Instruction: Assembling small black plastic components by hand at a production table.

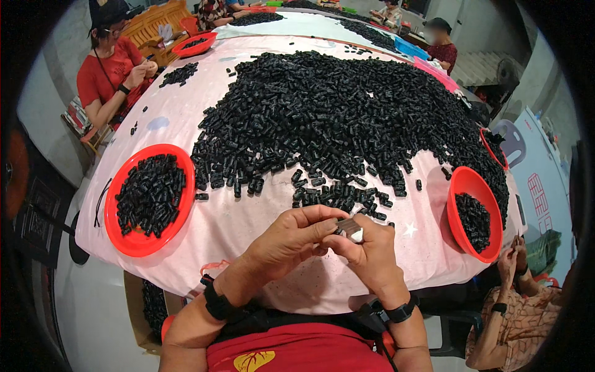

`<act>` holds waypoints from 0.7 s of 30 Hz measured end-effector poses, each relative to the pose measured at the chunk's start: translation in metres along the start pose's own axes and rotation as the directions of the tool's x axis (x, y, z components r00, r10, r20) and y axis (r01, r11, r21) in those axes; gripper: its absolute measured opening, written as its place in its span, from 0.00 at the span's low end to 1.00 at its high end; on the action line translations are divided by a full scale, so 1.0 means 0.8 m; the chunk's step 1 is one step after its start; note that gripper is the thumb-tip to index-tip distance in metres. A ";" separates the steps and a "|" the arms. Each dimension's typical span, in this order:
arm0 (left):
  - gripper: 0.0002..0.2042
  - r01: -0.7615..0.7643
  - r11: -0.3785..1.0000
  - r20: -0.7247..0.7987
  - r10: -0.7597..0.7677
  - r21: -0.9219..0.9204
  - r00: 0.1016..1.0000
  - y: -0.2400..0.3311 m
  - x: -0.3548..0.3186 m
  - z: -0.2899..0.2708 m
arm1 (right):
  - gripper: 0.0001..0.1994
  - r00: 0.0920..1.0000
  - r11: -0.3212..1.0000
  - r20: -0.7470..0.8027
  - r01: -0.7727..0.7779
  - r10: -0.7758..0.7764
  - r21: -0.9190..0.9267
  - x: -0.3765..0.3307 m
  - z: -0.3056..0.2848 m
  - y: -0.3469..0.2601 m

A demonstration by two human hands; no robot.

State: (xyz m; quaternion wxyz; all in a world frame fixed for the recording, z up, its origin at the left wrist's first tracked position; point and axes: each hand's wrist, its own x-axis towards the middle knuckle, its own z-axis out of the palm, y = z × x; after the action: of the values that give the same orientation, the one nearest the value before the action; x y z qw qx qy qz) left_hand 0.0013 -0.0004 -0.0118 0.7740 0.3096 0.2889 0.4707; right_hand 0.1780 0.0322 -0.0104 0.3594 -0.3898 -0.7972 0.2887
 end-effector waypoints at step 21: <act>0.16 -0.036 0.999 0.015 0.036 -0.007 0.999 -0.003 0.002 -0.003 | 0.20 1.000 1.000 0.012 0.005 -0.005 -0.018 0.000 0.002 0.005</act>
State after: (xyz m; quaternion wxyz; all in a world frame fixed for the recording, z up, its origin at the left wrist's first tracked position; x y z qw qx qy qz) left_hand 0.0016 0.0005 -0.0152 0.7687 0.3155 0.2759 0.4831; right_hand 0.1781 0.0341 -0.0141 0.3515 -0.3893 -0.8030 0.2828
